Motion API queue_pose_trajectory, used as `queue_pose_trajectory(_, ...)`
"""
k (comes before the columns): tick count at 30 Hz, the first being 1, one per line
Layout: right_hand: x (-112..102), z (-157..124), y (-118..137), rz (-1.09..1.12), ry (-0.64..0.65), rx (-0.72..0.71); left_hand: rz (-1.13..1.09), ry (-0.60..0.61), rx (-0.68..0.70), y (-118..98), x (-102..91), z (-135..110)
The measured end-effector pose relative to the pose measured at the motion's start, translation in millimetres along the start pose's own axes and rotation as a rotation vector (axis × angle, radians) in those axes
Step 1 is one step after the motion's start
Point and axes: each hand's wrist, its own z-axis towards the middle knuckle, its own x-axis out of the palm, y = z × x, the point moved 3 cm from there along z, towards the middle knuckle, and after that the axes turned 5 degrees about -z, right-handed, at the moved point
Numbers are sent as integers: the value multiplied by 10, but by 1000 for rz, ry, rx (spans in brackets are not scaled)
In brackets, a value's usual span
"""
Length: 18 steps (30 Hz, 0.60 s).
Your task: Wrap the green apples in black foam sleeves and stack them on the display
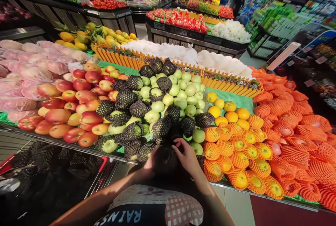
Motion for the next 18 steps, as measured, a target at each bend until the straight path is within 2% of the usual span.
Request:
queue_pose_trajectory(2, -120, -106, 135, -134, 6, -133, -44, -45, 29, 2, 7, 52)
queue_pose_trajectory(4, -155, -215, 249, -182, 135, -227, -96, -50, 35, 5, 25, 61)
queue_pose_trajectory(6, -130, -288, 296, -190, 227, -239, -108, -1, 8, 24, 44, 41)
queue_pose_trajectory(7, -105, -303, 292, -178, 231, -221, -84, 31, -7, 38, 47, 27)
queue_pose_trajectory(10, 9, -293, 202, -105, 151, -140, 36, 75, -17, 64, -1, -8)
queue_pose_trajectory(12, 97, -278, 122, -48, 107, -95, 111, 52, -10, 51, -60, -17)
queue_pose_trajectory(15, 187, -282, 24, 3, 42, -40, 286, 12, -1, -17, -118, -14)
queue_pose_trajectory(18, 223, -308, -61, 59, 8, -25, 390, 16, 22, -129, -96, -29)
